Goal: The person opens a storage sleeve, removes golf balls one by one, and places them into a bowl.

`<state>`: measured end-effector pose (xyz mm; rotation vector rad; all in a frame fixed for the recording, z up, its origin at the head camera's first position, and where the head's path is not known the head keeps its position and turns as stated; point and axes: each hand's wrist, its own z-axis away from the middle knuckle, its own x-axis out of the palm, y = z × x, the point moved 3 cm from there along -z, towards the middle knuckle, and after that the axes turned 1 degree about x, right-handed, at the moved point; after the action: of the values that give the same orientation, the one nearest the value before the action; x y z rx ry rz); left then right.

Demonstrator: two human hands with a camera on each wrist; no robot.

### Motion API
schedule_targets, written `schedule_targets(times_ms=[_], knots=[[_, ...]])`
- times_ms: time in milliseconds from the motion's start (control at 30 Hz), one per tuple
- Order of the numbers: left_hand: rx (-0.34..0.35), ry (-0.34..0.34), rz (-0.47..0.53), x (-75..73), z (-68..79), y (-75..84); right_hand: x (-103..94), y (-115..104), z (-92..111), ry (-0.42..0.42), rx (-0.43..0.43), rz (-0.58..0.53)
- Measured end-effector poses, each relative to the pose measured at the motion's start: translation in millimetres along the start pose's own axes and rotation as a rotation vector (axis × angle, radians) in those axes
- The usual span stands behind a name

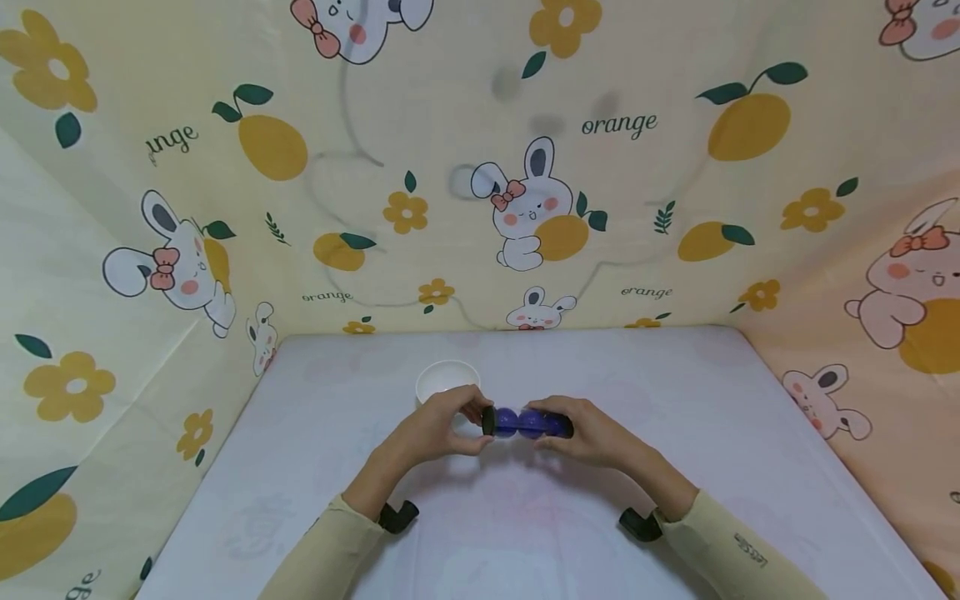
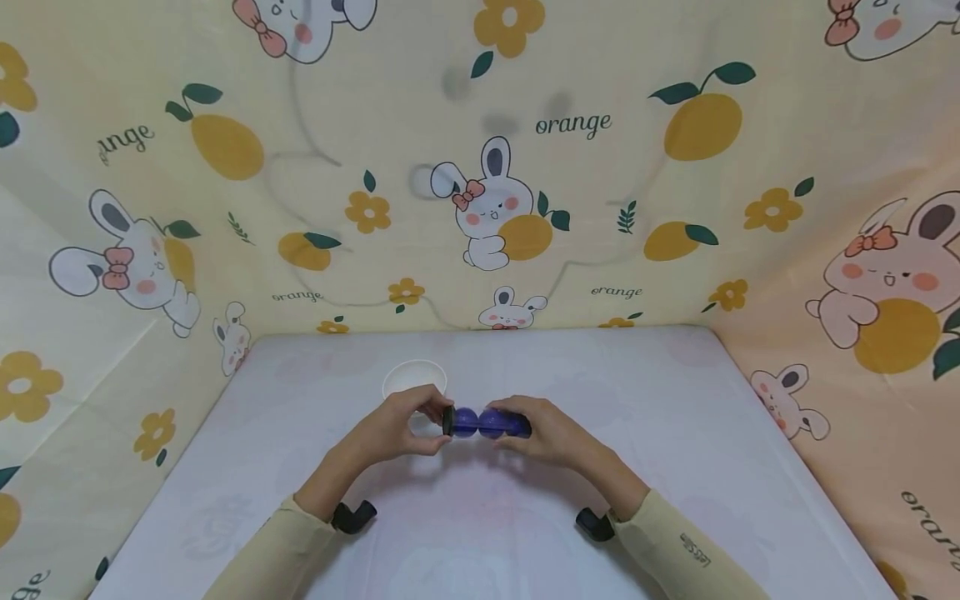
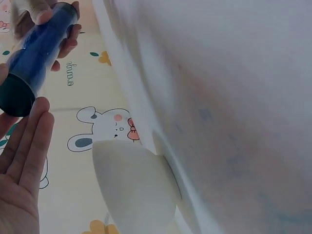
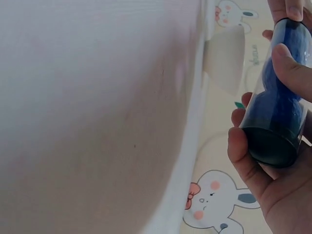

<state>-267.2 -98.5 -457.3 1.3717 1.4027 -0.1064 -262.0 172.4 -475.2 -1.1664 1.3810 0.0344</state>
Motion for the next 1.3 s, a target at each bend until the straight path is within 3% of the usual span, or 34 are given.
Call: schedule_targets(times_ms=[333,600,1300], knots=[[-0.001,-0.002,0.048,1.3,-0.2,-3.0,-0.4,5.2,2.8,-0.018,0.002,0.005],[0.078,0.048,0.078,1.0,0.2,-2.3,-0.3,7.9,1.3,0.022,0.007,0.0],[0.046,0.131,0.049,6.0,1.2,-1.7,0.0,7.4,3.5,0.048,0.058,0.049]])
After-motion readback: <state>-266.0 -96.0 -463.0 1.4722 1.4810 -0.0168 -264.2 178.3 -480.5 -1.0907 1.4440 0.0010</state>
